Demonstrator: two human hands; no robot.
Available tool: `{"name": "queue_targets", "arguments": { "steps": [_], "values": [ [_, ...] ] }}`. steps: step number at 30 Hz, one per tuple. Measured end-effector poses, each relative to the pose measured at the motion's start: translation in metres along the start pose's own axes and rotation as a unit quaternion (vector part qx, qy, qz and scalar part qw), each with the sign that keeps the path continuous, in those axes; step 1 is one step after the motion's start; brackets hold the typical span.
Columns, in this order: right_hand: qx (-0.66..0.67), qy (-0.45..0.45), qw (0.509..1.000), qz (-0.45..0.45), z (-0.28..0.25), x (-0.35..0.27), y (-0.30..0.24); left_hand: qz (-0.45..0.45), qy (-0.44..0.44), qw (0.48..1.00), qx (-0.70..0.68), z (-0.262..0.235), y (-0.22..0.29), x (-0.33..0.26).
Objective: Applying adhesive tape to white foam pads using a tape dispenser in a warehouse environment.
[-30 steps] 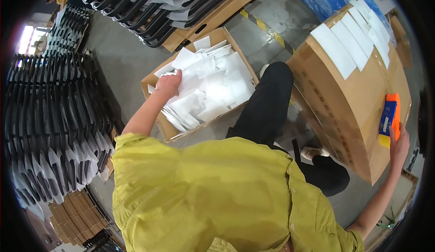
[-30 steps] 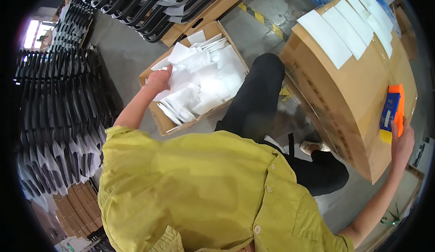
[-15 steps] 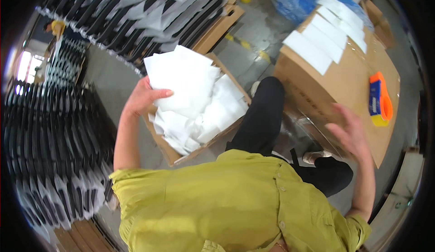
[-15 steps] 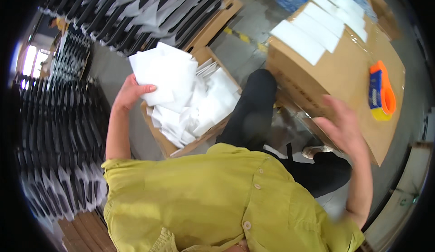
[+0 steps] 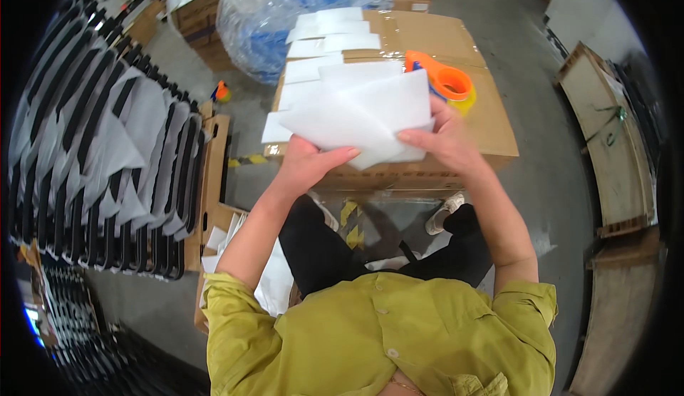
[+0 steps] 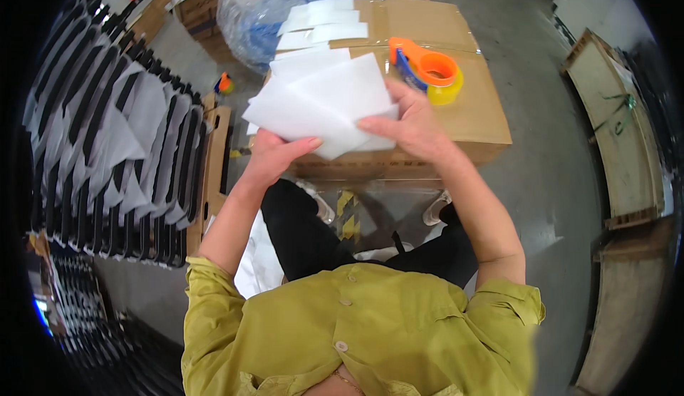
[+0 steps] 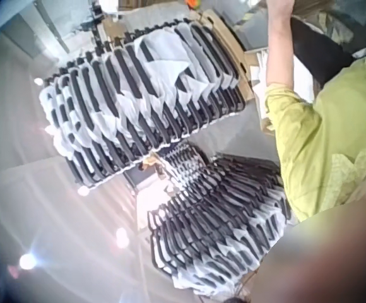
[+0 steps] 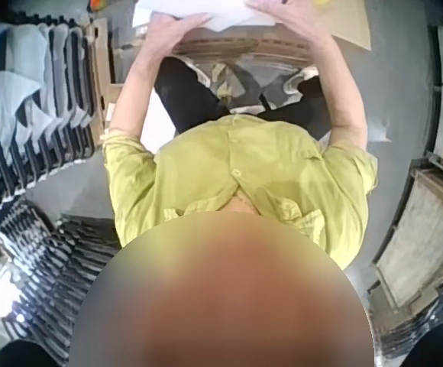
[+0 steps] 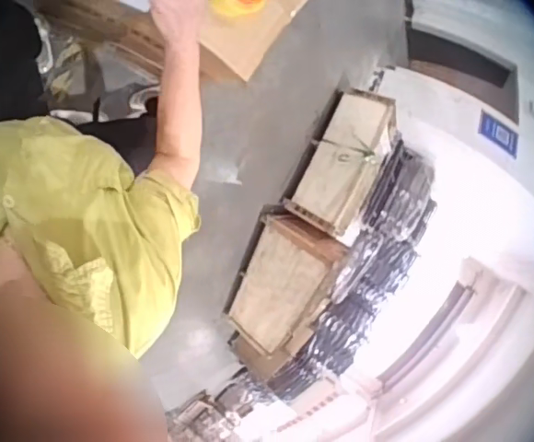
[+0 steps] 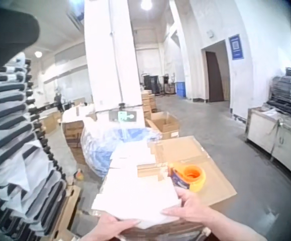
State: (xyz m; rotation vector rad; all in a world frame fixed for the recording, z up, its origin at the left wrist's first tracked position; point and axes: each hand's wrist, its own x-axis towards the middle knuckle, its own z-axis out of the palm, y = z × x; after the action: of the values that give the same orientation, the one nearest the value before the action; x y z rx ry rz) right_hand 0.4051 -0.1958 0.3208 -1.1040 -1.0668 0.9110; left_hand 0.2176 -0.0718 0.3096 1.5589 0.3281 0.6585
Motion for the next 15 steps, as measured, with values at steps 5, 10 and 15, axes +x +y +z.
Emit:
{"name": "queue_targets", "arguments": {
  "steps": [5,10,15],
  "values": [
    [-0.297,0.065,0.952,-0.016,-0.059,0.007,-0.008,0.015,-0.075,0.996,0.049,0.023,-0.046,0.069],
    [-0.249,0.074,0.966,-0.016,-0.068,-0.001,0.026,-0.022,-0.071,0.997,-0.024,0.034,-0.068,0.084],
    [-0.200,0.157,0.958,-0.130,-0.066,-0.008,0.029,-0.018,-0.061,0.997,-0.046,0.041,-0.071,0.090]
  ]
}}
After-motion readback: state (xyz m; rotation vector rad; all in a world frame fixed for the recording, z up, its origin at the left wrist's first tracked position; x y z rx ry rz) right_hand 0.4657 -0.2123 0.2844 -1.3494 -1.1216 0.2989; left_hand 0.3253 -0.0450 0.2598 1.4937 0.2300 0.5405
